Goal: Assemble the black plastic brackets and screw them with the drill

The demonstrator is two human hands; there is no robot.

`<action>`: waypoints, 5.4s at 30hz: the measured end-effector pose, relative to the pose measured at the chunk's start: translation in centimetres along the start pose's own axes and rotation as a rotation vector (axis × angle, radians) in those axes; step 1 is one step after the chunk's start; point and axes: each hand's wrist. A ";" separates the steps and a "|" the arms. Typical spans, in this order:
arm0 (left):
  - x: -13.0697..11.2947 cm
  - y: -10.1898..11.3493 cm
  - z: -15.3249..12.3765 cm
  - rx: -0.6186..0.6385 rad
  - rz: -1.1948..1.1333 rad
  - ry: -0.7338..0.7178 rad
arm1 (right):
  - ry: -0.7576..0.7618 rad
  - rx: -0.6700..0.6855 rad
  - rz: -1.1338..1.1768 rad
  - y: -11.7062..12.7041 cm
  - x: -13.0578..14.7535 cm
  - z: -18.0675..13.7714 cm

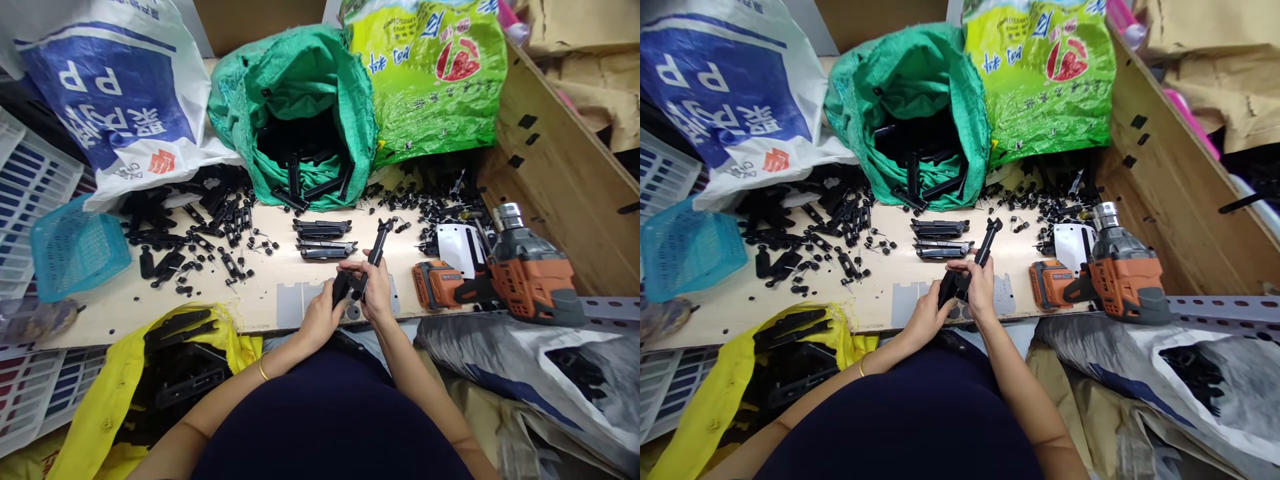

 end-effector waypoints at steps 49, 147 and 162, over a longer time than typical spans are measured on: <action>0.2 1.8 0.7 0.342 0.522 -0.267 | 0.114 -0.141 0.131 0.4 -3.0 1.0; 8.2 7.9 3.3 -0.056 0.551 -0.343 | 0.714 0.052 -1.394 5.6 -3.3 3.2; 9.3 8.4 1.4 -0.120 0.324 -0.223 | 0.885 0.061 -1.434 5.2 -3.3 1.7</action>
Point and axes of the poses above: each hand's wrist, its own z-axis towards the middle knuckle, its own y-axis out of the back of the hand, x = y × z, and after that the axes turned 13 degrees about -y, right-handed
